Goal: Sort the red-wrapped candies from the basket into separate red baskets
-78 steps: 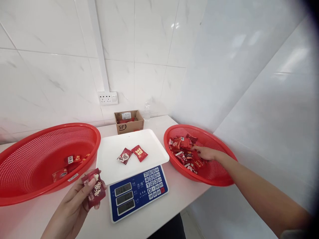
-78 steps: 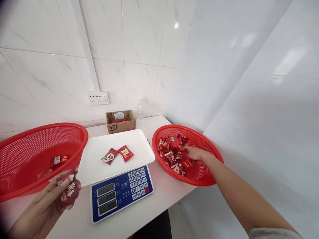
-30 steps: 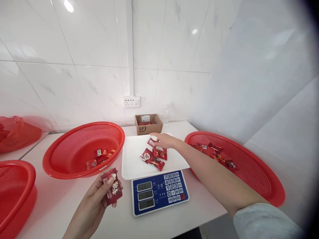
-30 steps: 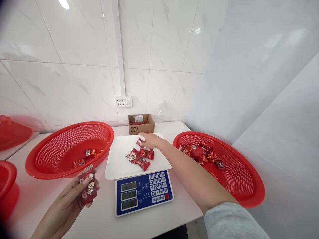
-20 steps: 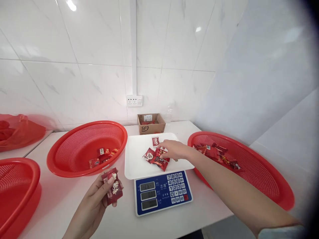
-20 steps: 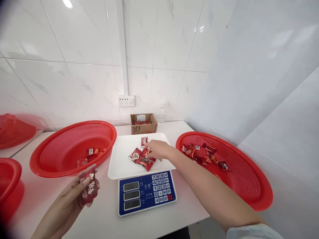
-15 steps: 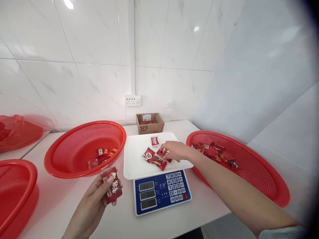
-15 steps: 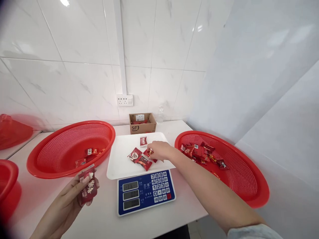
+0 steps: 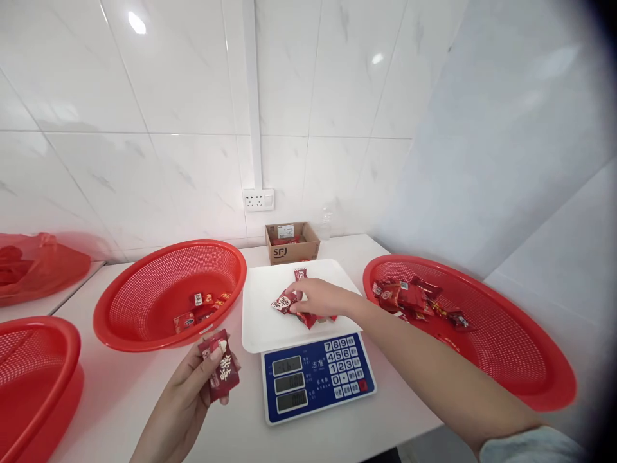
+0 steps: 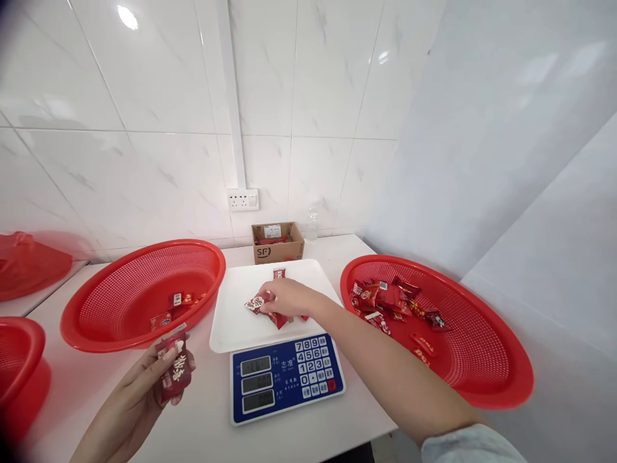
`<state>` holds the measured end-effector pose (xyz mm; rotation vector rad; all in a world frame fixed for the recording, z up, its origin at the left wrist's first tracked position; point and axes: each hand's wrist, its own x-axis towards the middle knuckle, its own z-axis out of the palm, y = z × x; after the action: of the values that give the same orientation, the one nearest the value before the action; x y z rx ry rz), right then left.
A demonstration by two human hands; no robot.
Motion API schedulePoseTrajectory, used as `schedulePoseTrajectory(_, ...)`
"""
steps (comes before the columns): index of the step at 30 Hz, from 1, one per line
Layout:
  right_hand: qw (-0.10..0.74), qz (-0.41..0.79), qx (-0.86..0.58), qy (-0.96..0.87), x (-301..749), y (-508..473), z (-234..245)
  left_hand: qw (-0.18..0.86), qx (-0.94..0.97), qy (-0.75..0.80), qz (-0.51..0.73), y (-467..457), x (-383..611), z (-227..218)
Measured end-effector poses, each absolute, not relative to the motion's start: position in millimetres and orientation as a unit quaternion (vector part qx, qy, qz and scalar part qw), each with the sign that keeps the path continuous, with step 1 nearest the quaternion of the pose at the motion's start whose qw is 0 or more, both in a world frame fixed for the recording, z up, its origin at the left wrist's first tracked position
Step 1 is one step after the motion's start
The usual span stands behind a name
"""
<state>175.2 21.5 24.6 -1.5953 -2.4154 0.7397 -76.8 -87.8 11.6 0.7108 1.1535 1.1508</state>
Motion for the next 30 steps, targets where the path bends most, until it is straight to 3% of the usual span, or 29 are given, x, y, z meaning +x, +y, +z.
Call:
schedulePoseTrajectory(4, 0.157, 0.259, -0.542, -0.784, 187.4, 33.9, 24.0, 0.625, 0.312, 0.507, 0.505, -90.1, -75.2, 13.9)
schedulePoseTrajectory(9, 0.190, 0.195, -0.575, -0.772, 195.5, 36.3, 18.4, 0.627, 0.312, 0.506, 0.503, -90.5, -73.3, 13.0)
schedulePoseTrajectory(21, 0.039, 0.197, -0.533, -0.822, 171.4, 19.4, 1.8, 0.636, 0.309, 0.508, 0.492, -89.6, -69.4, 12.0)
schedulePoseTrajectory(27, 0.038, 0.185, -0.512, -0.838, 167.8, 13.1, 6.5, 0.634, 0.315, 0.509, 0.489, -88.9, -73.7, 11.3)
schedulePoseTrajectory(30, 0.119, 0.173, -0.522, -0.827, 166.3, -3.4, 18.2, 0.636, 0.333, 0.505, 0.479, -89.1, -71.1, 8.2)
